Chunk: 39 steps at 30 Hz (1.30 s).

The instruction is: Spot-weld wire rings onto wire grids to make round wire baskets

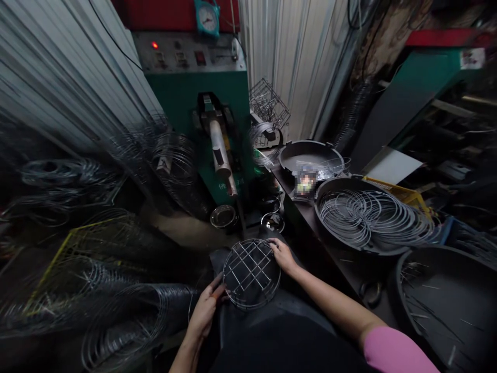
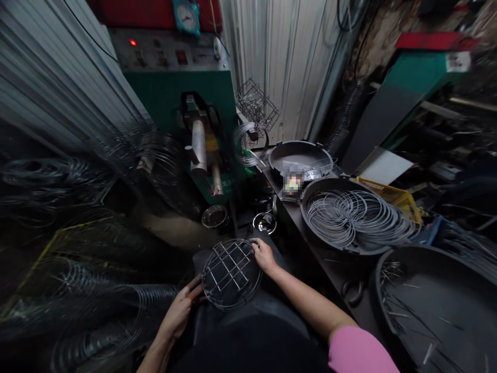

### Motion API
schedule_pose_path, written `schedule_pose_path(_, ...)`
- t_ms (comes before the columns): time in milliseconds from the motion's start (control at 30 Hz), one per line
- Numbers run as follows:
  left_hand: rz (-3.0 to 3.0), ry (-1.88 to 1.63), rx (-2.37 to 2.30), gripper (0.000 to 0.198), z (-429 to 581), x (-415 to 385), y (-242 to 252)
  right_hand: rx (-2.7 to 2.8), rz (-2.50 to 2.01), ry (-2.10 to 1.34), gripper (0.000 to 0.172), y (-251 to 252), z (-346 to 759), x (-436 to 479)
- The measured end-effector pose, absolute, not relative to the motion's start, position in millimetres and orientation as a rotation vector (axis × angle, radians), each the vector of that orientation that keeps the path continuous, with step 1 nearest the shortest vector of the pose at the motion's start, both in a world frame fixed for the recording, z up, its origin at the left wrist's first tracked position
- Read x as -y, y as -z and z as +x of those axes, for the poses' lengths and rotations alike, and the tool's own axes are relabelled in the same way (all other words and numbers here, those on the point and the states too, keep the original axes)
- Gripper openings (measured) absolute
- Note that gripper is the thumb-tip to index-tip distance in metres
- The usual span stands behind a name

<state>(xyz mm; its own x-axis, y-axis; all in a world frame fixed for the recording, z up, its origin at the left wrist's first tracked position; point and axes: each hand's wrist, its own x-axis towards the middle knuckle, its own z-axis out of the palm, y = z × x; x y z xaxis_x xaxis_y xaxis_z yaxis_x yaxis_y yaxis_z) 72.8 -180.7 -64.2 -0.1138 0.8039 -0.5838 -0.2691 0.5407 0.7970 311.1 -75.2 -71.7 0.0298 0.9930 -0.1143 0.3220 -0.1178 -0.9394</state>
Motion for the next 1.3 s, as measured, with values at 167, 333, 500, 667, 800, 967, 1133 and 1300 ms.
schedule_pose_path(167,0.703,-0.941,-1.429,0.061,66.4,161.3,68.3,1.293,-1.565,-1.059,0.026,76.6,308.4,89.6)
schedule_pose_path(333,0.875,-0.900,-1.464,0.060,64.5,149.6,59.1,1.268,-1.552,-1.068,0.033,77.4,312.7,99.7)
schedule_pose_path(500,0.779,-0.910,-1.430,0.065,73.9,155.8,56.9,1.274,-1.527,-1.095,0.034,74.9,315.6,95.5)
schedule_pose_path(667,0.778,-0.885,-1.477,0.069,75.5,159.8,59.7,1.337,-1.513,-1.096,0.034,76.2,315.1,93.2)
schedule_pose_path(800,0.781,-0.845,-1.527,0.069,73.7,157.2,63.6,1.353,-1.522,-1.101,0.033,77.9,315.1,92.0)
schedule_pose_path(967,0.842,-0.800,-1.576,0.067,71.3,152.8,71.9,1.374,-1.552,-1.115,0.030,77.4,316.4,89.9)
schedule_pose_path(1133,0.866,-0.774,-1.594,0.066,70.4,151.6,75.0,1.411,-1.577,-1.140,0.029,74.7,318.5,87.2)
schedule_pose_path(1300,0.905,-0.685,-1.645,0.066,68.3,151.6,76.0,1.495,-1.604,-1.168,0.028,74.9,323.0,83.2)
